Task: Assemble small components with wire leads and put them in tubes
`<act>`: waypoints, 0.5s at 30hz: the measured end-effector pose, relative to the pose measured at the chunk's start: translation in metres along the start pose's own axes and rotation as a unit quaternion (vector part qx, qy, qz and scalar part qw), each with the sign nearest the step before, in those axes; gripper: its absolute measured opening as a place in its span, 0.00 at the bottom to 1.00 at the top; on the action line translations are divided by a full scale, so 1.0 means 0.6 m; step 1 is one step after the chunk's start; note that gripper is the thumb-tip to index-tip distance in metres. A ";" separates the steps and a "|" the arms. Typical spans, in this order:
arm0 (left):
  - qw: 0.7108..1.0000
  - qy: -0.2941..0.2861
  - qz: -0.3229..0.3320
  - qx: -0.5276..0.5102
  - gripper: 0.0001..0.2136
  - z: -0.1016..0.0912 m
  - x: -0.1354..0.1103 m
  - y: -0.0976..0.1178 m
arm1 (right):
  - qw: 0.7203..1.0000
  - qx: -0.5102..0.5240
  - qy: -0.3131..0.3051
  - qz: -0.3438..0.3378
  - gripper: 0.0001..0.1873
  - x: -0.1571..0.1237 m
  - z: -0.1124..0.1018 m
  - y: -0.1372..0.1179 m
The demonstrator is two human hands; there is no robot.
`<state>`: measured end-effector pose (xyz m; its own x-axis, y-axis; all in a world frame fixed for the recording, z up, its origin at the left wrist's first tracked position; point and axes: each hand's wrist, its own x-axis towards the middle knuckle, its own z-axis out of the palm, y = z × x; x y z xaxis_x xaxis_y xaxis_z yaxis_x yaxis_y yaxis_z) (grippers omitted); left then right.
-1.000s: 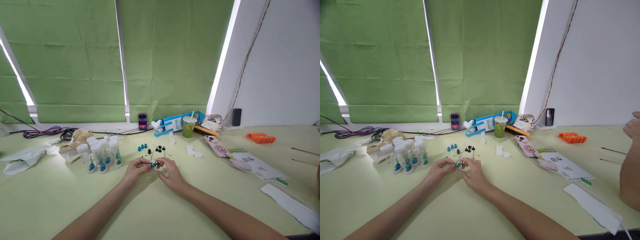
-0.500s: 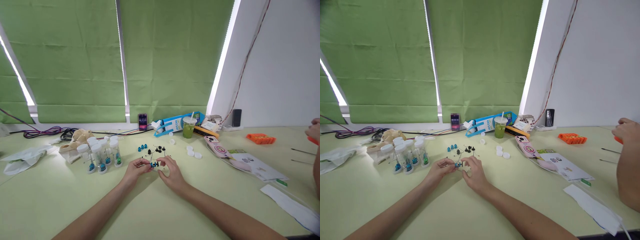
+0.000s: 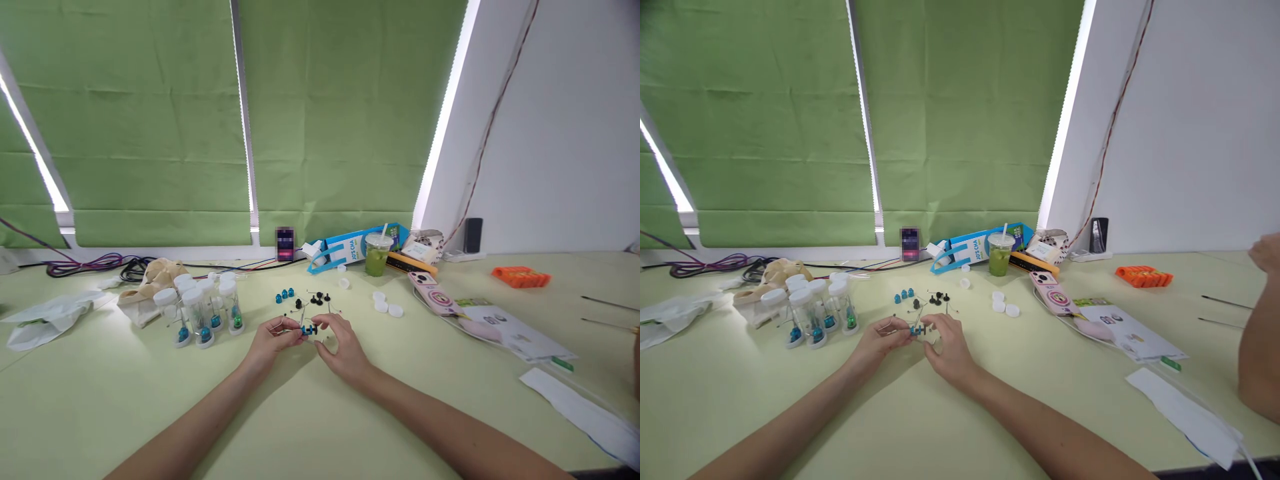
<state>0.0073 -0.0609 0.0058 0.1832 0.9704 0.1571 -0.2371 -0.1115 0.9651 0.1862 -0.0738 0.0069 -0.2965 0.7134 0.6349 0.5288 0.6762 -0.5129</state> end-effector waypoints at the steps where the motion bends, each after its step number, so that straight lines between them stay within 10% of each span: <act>1: 1.000 -0.001 -0.001 0.000 0.08 0.000 0.000 0.000 | 1.000 0.001 -0.003 0.002 0.22 0.000 0.000 0.000; 15: 1.000 -0.004 -0.009 0.003 0.08 -0.001 0.000 0.003 | 1.000 -0.005 -0.009 0.008 0.24 -0.004 0.005 0.004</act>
<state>0.0062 -0.0612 0.0074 0.1946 0.9707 0.1408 -0.2277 -0.0949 0.9691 0.1860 -0.0731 0.0026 -0.3025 0.7273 0.6161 0.5419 0.6630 -0.5165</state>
